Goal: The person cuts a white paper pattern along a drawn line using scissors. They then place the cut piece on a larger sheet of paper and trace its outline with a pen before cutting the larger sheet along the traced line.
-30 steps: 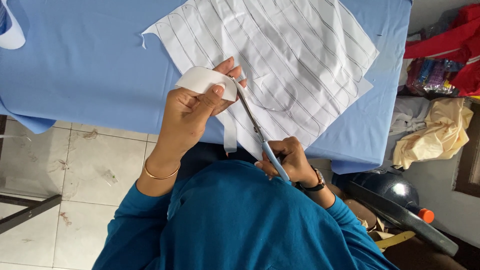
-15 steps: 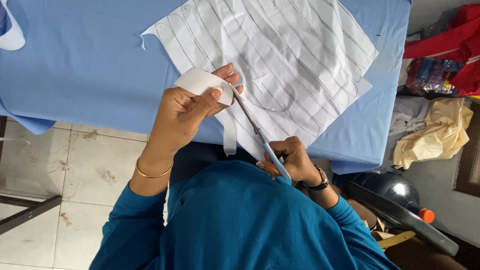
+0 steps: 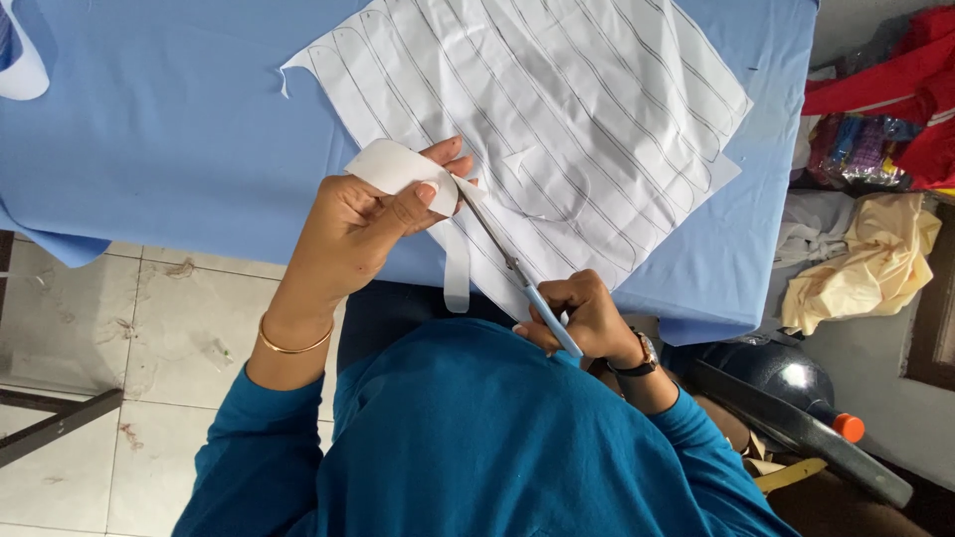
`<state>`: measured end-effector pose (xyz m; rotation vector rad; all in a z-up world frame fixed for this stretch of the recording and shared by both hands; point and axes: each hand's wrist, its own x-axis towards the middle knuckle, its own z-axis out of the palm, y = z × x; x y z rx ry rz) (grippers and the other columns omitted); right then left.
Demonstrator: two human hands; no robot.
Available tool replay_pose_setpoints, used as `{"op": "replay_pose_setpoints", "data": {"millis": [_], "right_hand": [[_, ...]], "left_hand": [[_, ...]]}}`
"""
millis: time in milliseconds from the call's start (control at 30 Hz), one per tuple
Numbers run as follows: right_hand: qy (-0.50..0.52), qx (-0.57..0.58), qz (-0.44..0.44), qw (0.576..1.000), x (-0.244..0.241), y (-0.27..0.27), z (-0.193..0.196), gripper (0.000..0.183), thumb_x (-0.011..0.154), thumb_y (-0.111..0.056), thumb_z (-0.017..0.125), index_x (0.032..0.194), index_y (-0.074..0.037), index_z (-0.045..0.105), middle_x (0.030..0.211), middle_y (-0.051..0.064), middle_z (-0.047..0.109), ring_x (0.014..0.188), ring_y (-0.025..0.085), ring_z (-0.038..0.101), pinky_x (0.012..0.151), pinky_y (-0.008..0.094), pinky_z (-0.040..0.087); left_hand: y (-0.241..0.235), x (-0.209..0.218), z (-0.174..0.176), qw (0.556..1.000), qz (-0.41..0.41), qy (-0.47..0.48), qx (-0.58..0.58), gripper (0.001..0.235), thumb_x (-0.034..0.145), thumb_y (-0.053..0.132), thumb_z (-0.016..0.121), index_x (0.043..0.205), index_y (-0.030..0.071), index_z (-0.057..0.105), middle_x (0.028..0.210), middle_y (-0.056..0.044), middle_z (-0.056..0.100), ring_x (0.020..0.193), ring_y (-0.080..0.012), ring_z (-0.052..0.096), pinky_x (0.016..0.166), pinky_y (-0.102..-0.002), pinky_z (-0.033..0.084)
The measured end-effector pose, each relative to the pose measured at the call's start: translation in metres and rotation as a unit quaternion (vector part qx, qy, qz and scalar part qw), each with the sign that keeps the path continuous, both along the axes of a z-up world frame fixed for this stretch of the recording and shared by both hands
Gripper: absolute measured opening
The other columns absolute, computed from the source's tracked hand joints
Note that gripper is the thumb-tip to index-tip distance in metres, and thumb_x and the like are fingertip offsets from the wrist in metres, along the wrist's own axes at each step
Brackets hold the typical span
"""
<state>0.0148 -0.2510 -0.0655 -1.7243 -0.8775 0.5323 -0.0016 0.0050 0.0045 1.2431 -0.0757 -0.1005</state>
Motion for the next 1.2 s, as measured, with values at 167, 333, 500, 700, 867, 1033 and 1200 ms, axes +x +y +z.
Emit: {"op": "replay_pose_setpoints", "data": {"millis": [167,333,500,700,867,1033,1200], "right_hand": [[-0.008,0.002,0.006,1.0,0.003,-0.002,-0.001,0.034,0.076,-0.024,0.073,0.056,-0.013,0.047,0.042,-0.006,0.046,0.036,0.002,0.034,0.035,0.016,0.024],[-0.018,-0.002,0.009,1.0,0.004,-0.002,-0.001,0.032,0.075,-0.026,0.073,0.056,-0.013,0.05,0.042,-0.006,0.046,0.036,0.003,0.031,0.035,0.017,0.022],[-0.023,-0.011,0.004,1.0,0.005,-0.003,-0.001,0.032,0.075,-0.025,0.072,0.056,-0.013,0.049,0.042,-0.005,0.043,0.037,0.004,0.032,0.036,0.018,0.024],[0.002,-0.006,0.001,1.0,0.002,0.001,0.001,0.03,0.078,-0.021,0.071,0.058,-0.012,0.051,0.041,-0.005,0.053,0.033,0.001,0.043,0.034,0.013,0.029],[-0.003,-0.002,-0.003,1.0,0.0,0.002,0.0,0.028,0.079,-0.019,0.071,0.059,-0.012,0.052,0.041,-0.005,0.055,0.034,0.001,0.049,0.034,0.012,0.031],[0.176,0.061,0.015,0.982,-0.004,0.002,-0.002,0.028,0.077,-0.004,0.07,0.059,-0.005,0.049,0.046,0.004,0.054,0.037,0.011,0.059,0.032,0.015,0.045],[0.235,0.221,0.012,0.946,0.005,-0.001,-0.008,0.03,0.079,-0.021,0.07,0.065,0.0,0.054,0.05,0.01,0.056,0.036,0.012,0.053,0.035,0.018,0.041]], "left_hand": [[0.001,-0.001,-0.001,1.0,-0.006,-0.004,0.004,0.031,0.092,0.018,0.051,0.114,-0.004,0.052,0.135,-0.024,0.047,0.125,-0.0327,0.052,0.094,-0.038,0.054],[0.002,-0.001,-0.003,1.0,-0.011,0.0,-0.006,0.03,0.091,0.016,0.051,0.112,-0.006,0.053,0.134,-0.024,0.048,0.123,-0.0326,0.053,0.093,-0.039,0.055],[0.003,-0.001,0.001,1.0,-0.015,-0.006,0.022,0.031,0.092,0.015,0.049,0.108,-0.01,0.055,0.131,-0.026,0.049,0.124,-0.0332,0.051,0.094,-0.04,0.055],[0.003,0.0,-0.003,1.0,-0.014,-0.008,0.02,0.03,0.092,0.016,0.05,0.105,-0.011,0.055,0.131,-0.027,0.048,0.123,-0.0327,0.052,0.093,-0.039,0.055],[0.003,0.0,-0.002,1.0,-0.017,-0.004,0.023,0.027,0.092,0.015,0.05,0.1,-0.009,0.056,0.129,-0.027,0.05,0.128,-0.0326,0.048,0.092,-0.038,0.055],[0.002,0.0,-0.006,1.0,-0.025,-0.008,-0.004,0.027,0.092,0.014,0.049,0.105,-0.008,0.055,0.131,-0.029,0.048,0.122,-0.0341,0.052,0.094,-0.043,0.054],[0.002,-0.002,-0.008,1.0,0.005,-0.013,0.02,0.034,0.092,0.019,0.048,0.097,-0.013,0.057,0.136,-0.028,0.042,0.118,-0.0358,0.055,0.087,-0.042,0.061]]}}
